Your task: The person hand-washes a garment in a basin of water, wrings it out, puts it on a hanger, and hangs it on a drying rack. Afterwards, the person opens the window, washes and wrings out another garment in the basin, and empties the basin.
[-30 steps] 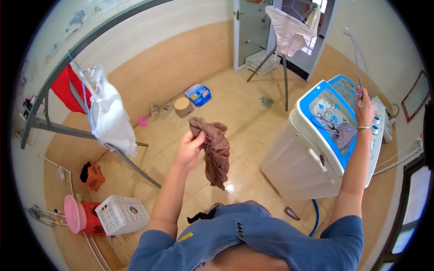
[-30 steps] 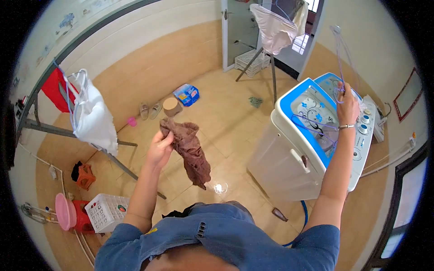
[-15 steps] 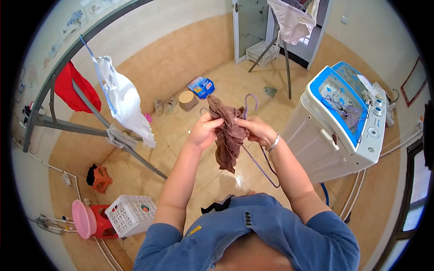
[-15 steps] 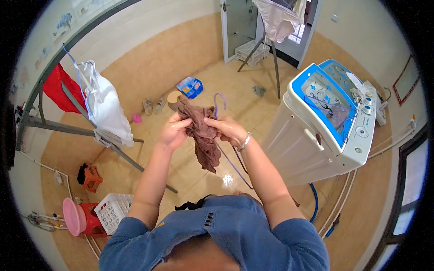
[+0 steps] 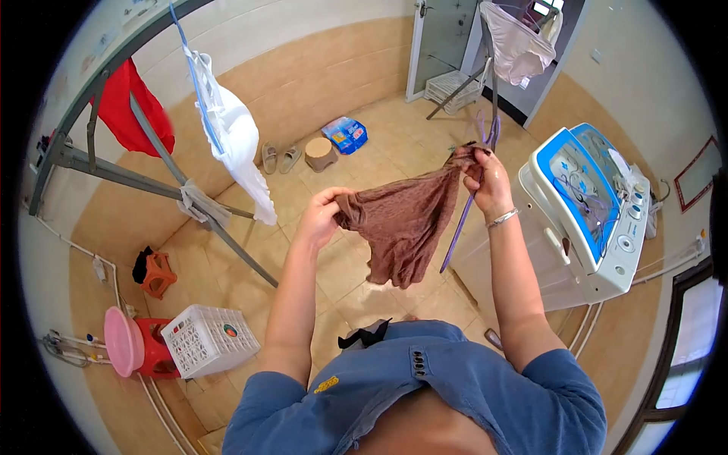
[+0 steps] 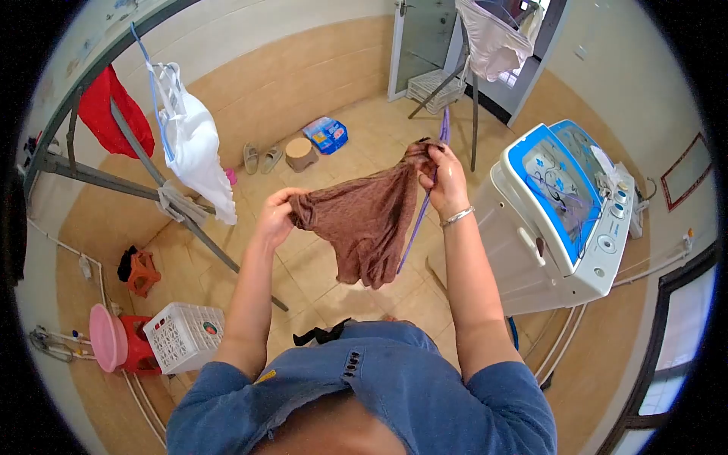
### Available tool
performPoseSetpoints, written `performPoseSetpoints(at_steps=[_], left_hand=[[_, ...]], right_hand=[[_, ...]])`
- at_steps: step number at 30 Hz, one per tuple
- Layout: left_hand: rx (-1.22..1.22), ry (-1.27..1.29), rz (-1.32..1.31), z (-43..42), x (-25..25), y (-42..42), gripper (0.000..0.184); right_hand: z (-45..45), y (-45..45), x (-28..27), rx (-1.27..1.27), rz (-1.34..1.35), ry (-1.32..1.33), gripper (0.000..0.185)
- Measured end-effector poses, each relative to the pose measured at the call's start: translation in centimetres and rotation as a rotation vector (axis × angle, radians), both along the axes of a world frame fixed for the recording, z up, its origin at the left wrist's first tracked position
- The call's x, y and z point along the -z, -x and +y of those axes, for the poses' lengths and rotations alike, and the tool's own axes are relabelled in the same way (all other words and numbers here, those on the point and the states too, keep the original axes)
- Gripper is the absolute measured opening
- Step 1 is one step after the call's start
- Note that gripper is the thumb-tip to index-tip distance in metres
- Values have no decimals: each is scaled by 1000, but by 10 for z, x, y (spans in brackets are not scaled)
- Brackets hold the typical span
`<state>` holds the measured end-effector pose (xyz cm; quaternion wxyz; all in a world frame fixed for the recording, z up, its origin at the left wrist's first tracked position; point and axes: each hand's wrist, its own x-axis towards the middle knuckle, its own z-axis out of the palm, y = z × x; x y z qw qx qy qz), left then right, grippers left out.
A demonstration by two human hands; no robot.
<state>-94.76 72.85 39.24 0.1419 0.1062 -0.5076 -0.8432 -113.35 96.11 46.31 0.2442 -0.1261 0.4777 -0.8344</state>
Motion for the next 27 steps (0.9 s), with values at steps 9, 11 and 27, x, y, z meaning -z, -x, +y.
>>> performPoseSetpoints(at_steps=[9,11,27], left_hand=[[836,688,260,89,-8,-7,29],[843,705,233,94,-12,-4,30],[65,514,-114,82,30,63,38]], right_hand=[[0,16,-34,-45,-44,30,10],[1,16,-41,-115,10,22,11],[16,16,-98,-117,232,-213,9]])
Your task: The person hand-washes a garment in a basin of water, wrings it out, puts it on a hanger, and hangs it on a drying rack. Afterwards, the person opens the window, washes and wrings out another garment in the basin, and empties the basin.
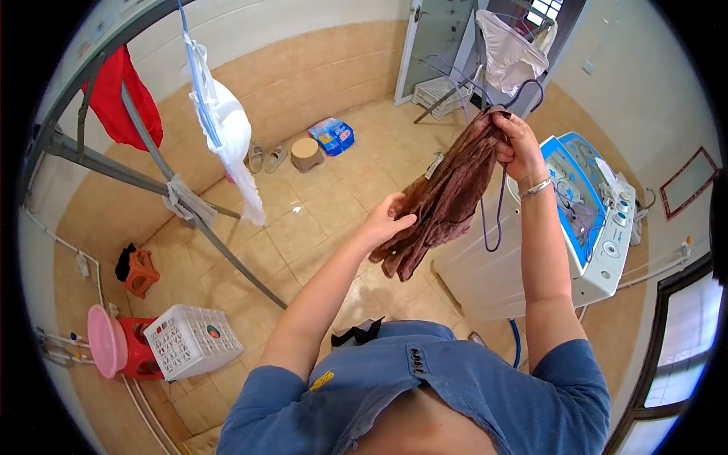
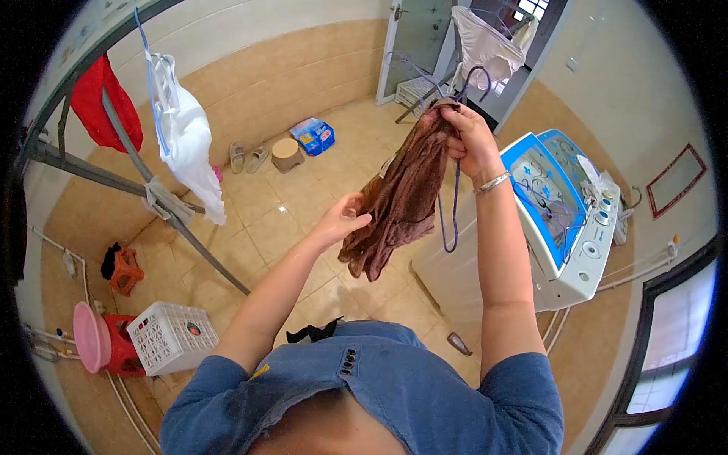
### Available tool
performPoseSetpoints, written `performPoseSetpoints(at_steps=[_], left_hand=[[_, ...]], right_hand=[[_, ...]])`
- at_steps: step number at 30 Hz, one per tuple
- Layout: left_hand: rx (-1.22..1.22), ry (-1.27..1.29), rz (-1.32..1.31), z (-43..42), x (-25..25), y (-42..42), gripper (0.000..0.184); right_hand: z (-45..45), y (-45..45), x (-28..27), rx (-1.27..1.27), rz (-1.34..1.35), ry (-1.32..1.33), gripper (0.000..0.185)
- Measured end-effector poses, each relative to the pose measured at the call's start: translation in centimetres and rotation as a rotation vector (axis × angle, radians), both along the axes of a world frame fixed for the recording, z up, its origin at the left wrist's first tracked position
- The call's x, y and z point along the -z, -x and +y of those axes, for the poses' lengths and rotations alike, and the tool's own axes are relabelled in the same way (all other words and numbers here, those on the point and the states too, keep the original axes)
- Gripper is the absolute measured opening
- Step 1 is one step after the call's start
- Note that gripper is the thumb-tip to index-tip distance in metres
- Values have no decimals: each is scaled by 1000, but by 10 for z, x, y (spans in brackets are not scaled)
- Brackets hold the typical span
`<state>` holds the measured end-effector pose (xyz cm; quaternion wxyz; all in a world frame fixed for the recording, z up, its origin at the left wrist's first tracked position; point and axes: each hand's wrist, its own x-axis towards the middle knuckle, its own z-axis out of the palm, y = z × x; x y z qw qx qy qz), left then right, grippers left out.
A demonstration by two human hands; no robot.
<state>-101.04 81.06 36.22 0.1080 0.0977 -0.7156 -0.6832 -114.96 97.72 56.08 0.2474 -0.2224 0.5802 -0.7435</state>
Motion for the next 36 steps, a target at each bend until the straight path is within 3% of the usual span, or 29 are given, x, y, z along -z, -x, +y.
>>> performPoseSetpoints(at_steps=[2,5,7,10,13,14,15,17,20,22,23,26,29,31,33,36], left_hand=[[194,45,-101,-7,7,5,33],[111,-101,-271,-15,8,-8,22],[54,-214,-198,-22,14,-13,16],[-152,-693,-19,-29,11,-12,18],[1,-867,19,-20,-13,-21,23],[26,-648,91,-13,-11,-23,26],[60,-642,92,-7,-15,-27,26],[48,133,-15,0,-27,-32,23],[-8,223,-99,-11,2,-22,22],[-53,-112,-135,-18,6,-24,24],[-39,-105,-134,-24,9,-26,24],[147,100,-356,-33,12,-23,24],[208,462,-797,-36,3,-22,20],[248,339,-829,-38,8,-20,18],[293,-18,-543,-45,37,-18,18],[127,-397,-443,-35,35,-19,10]], right_hand=[[1,-4,-1,-1,41,-40,8],[8,-8,-1,101,61,-118,10],[15,-5,5,93,62,-114,10],[22,-15,8,121,42,-125,10],[25,-26,10,189,-14,-152,8],[27,-26,14,212,-6,-166,8],[31,-25,18,247,6,-178,8],[35,-34,22,282,-19,-131,9],[50,-35,36,249,1,-169,6],[59,-43,40,278,14,-197,5],[64,-43,45,274,10,-190,4],[74,-48,56,350,-9,-189,5],[80,-50,77,339,60,-212,6],[84,-55,86,365,36,-246,7],[88,-56,92,398,2,-257,7],[101,-59,95,344,-24,-253,8]])
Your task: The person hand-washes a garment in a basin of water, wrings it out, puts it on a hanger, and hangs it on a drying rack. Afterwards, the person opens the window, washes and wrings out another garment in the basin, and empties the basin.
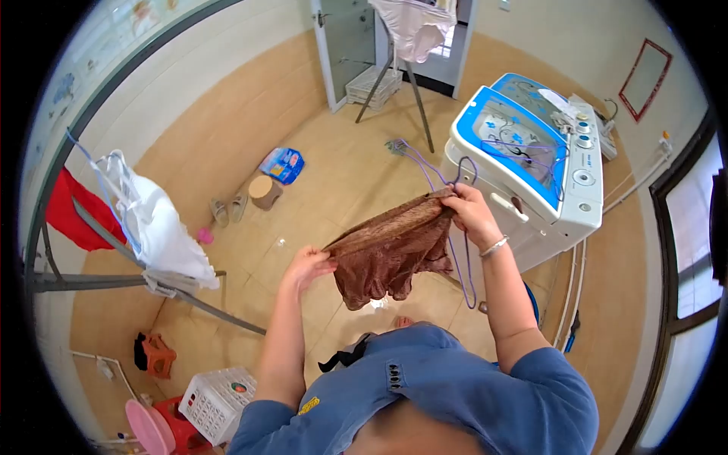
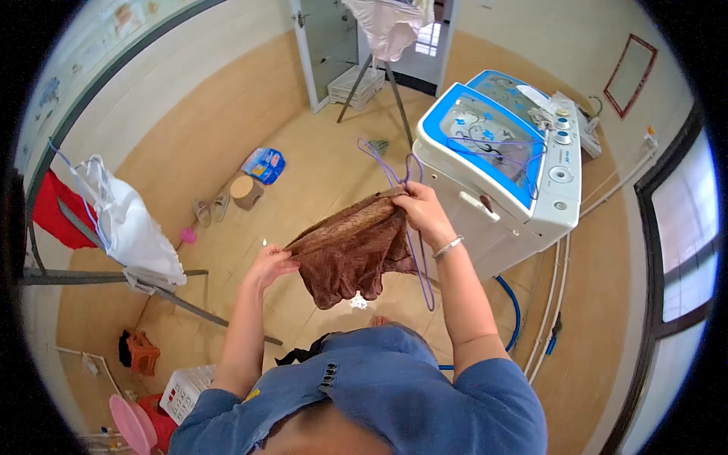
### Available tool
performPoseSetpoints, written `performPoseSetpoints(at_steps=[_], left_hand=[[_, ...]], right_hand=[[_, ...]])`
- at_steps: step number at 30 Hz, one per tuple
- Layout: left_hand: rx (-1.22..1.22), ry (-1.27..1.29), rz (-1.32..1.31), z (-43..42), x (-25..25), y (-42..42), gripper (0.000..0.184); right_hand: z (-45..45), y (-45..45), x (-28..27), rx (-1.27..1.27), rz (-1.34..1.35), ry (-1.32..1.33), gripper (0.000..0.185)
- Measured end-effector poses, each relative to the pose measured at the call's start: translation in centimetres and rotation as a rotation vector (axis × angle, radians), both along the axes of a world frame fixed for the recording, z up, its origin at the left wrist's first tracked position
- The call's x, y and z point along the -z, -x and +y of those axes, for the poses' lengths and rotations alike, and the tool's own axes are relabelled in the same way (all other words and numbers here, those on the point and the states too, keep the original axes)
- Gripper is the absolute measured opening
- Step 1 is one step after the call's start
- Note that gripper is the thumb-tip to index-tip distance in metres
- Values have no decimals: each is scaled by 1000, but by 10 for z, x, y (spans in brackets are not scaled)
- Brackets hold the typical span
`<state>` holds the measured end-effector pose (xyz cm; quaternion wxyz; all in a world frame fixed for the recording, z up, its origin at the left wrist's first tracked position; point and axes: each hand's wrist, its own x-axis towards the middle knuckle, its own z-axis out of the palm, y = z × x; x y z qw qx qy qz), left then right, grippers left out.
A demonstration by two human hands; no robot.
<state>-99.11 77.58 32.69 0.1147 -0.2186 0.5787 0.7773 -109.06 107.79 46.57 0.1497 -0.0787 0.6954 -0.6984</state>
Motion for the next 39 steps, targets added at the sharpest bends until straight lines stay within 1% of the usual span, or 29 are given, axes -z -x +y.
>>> performPoseSetpoints(at_steps=[1,2,3,5,6,9,10,11,13,14,15,17,18,20,21,23,24,25,27,28,29,30,34,36,37,39], left_hand=[[-130,-173,69,-1,7,2,8],[-177,-255,104,-2,11,5,5],[-179,-257,103,-2,14,9,5],[-338,-591,153,-1,18,15,5],[-353,-657,141,8,-7,13,6],[-333,-704,171,-12,-1,21,7],[-359,-639,114,1,-33,17,7],[-381,-637,115,-1,-32,19,7],[-284,-450,52,-6,-36,20,8],[-385,-259,108,3,-42,22,6],[-397,-256,105,1,-43,23,6],[-343,-43,84,-4,-45,28,10],[-339,15,88,-1,-52,30,11],[-351,50,103,3,-56,36,12],[-358,84,120,4,-57,40,13],[-344,43,135,6,-50,50,13],[-315,29,138,9,-50,53,12],[-287,14,142,14,-53,54,11],[-292,31,104,21,-55,55,10],[-287,80,96,23,-51,57,10],[-281,128,88,25,-49,59,10],[-302,128,100,30,-49,57,10],[-357,146,158,32,-27,59,9],[-340,189,137,30,-25,58,9],[-322,233,120,29,-25,56,9],[-317,280,111,29,-24,53,9]], right_hand=[[4,-2,2,-19,6,-20,9],[6,-3,5,-42,-6,-65,11],[6,-3,6,-44,-7,-67,11],[7,-6,7,-33,-15,-71,9],[10,-6,8,-7,-60,-79,9],[11,-10,9,-40,-71,-64,10],[11,-9,16,-50,-70,-85,14],[9,-10,19,-70,-75,-87,14],[2,-14,21,-69,-53,-121,12],[-2,-18,20,-69,-37,-100,13],[-3,-18,23,-80,-41,-98,13],[2,-14,34,-64,-105,-192,18],[4,-11,46,-69,-107,-192,18],[8,-6,74,-94,116,-249,25],[10,-7,75,-99,114,-251,25],[12,-11,79,-115,384,-723,29],[12,-17,78,-87,448,-787,32],[10,-21,70,-93,446,-788,32],[6,-30,50,1,307,-1030,33],[6,-32,47,-2,309,-1031,33],[7,-36,45,48,348,-1028,34],[8,-39,44,98,387,-1024,35],[7,-54,39,96,466,-940,32],[-1,-64,36,112,511,-697,27],[-4,-66,41,107,510,-698,27],[-12,-68,52,69,612,-662,22]])
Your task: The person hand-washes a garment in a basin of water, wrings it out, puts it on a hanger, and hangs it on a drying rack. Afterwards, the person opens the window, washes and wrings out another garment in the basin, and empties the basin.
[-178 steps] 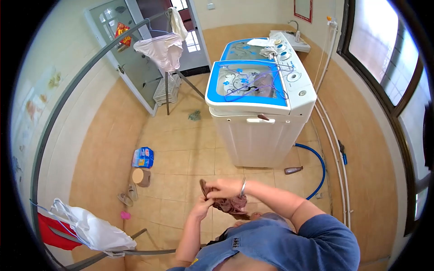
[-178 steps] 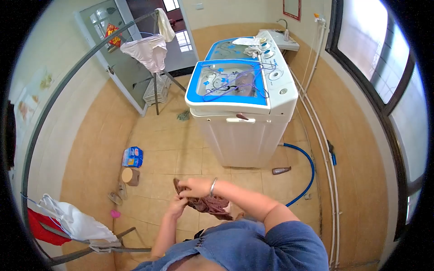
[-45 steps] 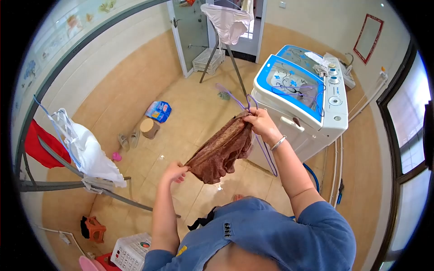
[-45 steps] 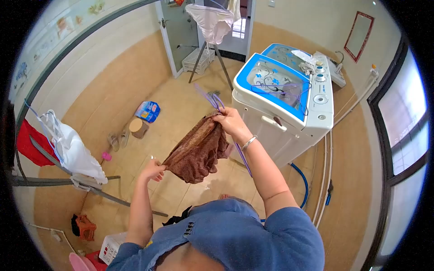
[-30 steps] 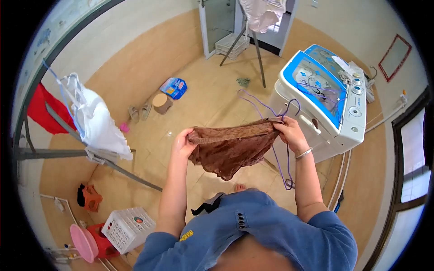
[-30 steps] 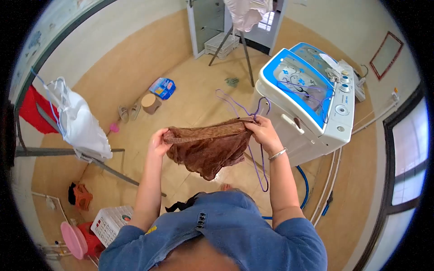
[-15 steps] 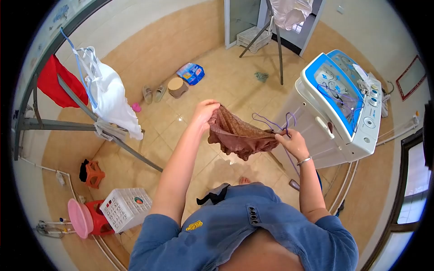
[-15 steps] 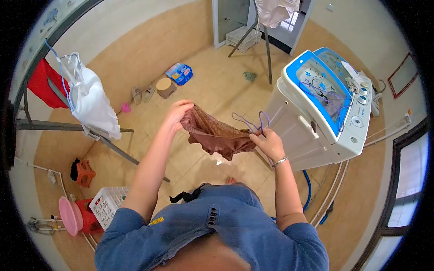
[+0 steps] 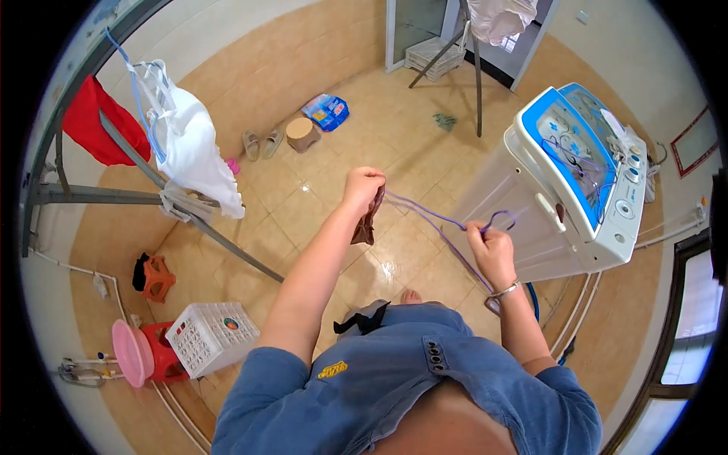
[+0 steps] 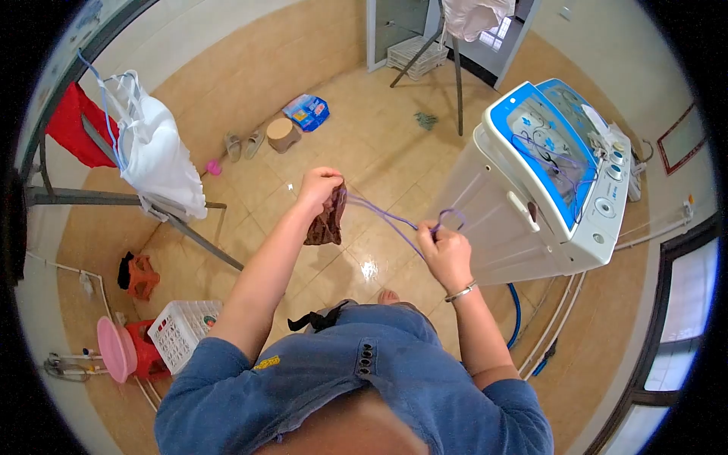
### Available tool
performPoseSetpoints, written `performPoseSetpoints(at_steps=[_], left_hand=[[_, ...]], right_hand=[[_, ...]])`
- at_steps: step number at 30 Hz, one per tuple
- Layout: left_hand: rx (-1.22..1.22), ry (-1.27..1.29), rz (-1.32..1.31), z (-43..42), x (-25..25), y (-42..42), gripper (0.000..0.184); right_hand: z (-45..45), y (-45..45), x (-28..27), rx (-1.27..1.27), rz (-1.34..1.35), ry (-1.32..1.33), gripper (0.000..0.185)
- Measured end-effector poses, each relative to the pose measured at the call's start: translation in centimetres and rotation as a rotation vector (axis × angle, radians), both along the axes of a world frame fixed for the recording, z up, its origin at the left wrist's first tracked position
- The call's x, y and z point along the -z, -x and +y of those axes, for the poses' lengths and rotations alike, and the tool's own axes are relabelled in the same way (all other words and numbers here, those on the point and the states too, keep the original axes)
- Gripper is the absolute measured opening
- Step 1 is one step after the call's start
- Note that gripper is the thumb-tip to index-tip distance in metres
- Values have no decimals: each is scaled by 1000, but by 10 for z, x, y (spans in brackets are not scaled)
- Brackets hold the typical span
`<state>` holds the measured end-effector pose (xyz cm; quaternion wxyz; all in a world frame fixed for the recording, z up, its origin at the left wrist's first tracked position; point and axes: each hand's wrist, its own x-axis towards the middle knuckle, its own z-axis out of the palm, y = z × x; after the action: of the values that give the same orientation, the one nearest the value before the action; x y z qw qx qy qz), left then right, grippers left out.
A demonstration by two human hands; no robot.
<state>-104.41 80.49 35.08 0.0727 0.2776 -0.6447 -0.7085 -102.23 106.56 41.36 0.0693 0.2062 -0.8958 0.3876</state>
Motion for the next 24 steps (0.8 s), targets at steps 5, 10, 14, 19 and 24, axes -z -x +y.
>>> performPoseSetpoints(at_steps=[5,10,14,19,24], left_hand=[[5,185,75,6,5,-7,9],[72,230,88,22,-5,-15,10],[487,321,231,51,-26,-24,14],[572,371,362,66,-43,-33,31],[231,819,289,70,-15,-49,44]], right_hand=[[-22,-7,-1,-54,-38,-88,16],[-42,-2,18,-146,22,-114,14],[-68,12,51,-109,-136,-76,27],[-75,43,75,-133,-353,402,28],[-75,56,41,-84,-469,449,28]])
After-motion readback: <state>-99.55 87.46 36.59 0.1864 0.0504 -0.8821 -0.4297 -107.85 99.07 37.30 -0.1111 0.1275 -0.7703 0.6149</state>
